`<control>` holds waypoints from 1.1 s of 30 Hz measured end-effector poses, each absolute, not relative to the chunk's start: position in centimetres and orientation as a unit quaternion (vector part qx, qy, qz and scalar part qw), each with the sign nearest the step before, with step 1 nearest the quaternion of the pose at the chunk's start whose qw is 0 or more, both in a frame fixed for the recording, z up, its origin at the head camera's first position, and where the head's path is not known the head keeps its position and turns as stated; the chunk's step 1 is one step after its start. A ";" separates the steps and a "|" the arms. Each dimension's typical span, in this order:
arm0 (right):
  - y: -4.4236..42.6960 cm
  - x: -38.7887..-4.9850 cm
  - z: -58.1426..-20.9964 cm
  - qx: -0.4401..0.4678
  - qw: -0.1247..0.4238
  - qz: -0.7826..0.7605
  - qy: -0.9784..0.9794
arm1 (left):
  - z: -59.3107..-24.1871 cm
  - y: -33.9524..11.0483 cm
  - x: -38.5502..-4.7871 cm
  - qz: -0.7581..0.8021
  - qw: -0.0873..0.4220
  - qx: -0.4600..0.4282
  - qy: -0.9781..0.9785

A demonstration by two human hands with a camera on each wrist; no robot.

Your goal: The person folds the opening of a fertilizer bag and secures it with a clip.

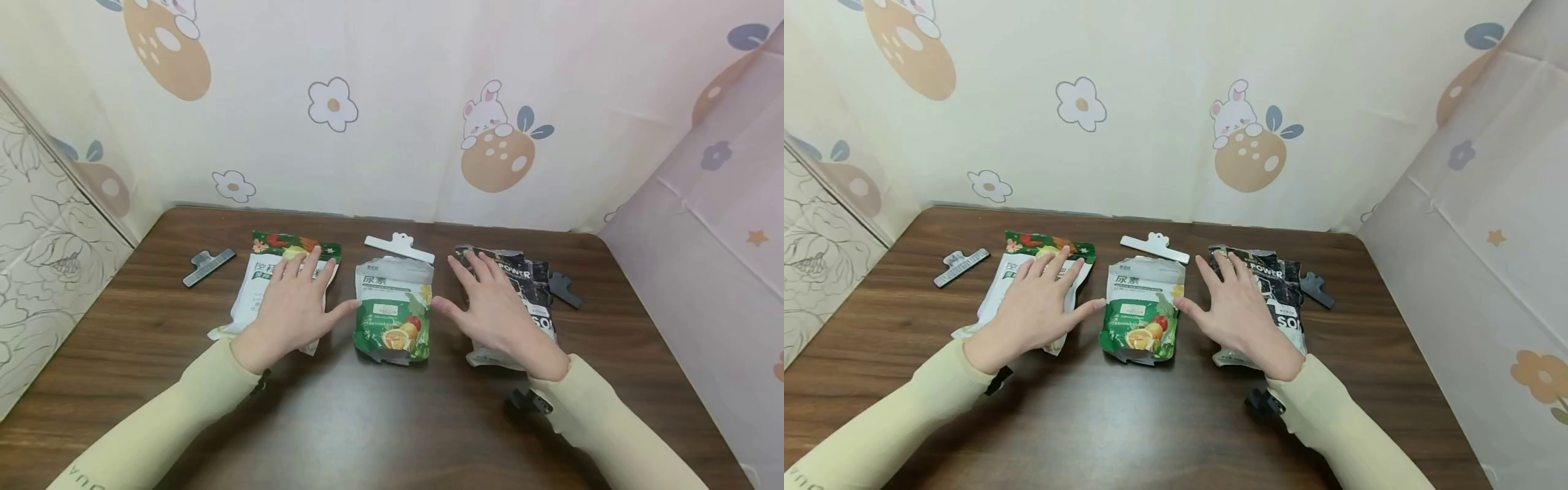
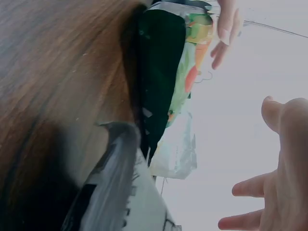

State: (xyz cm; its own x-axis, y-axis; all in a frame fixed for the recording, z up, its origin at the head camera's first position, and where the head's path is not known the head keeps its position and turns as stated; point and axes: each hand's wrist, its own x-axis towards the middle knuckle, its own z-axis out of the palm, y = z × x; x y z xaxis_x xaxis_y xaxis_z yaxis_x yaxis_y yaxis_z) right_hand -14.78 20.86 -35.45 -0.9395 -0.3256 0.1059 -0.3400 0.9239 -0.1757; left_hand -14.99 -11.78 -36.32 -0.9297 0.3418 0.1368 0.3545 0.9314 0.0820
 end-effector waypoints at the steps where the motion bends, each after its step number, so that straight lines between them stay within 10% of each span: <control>1: 20.8 -14.8 -35.3 0.169 0.038 0.101 -0.980 | -36.3 -11.8 -15.0 -0.054 0.060 -0.180 -0.980; 33: 16.2 -15.4 -33.0 0.192 -0.020 0.227 -0.954 | -32.3 -17.0 -16.9 -0.241 -0.108 -0.129 -0.956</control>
State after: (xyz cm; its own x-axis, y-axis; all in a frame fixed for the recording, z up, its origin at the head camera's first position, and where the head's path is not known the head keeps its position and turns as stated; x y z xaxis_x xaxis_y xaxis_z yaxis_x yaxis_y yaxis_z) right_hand -15.38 16.20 -33.03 -0.9252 -0.3763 0.0497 -0.3584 0.8227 -0.4412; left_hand -16.87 -17.04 -32.32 -0.9433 0.2984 -0.1454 0.1940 0.8510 0.4880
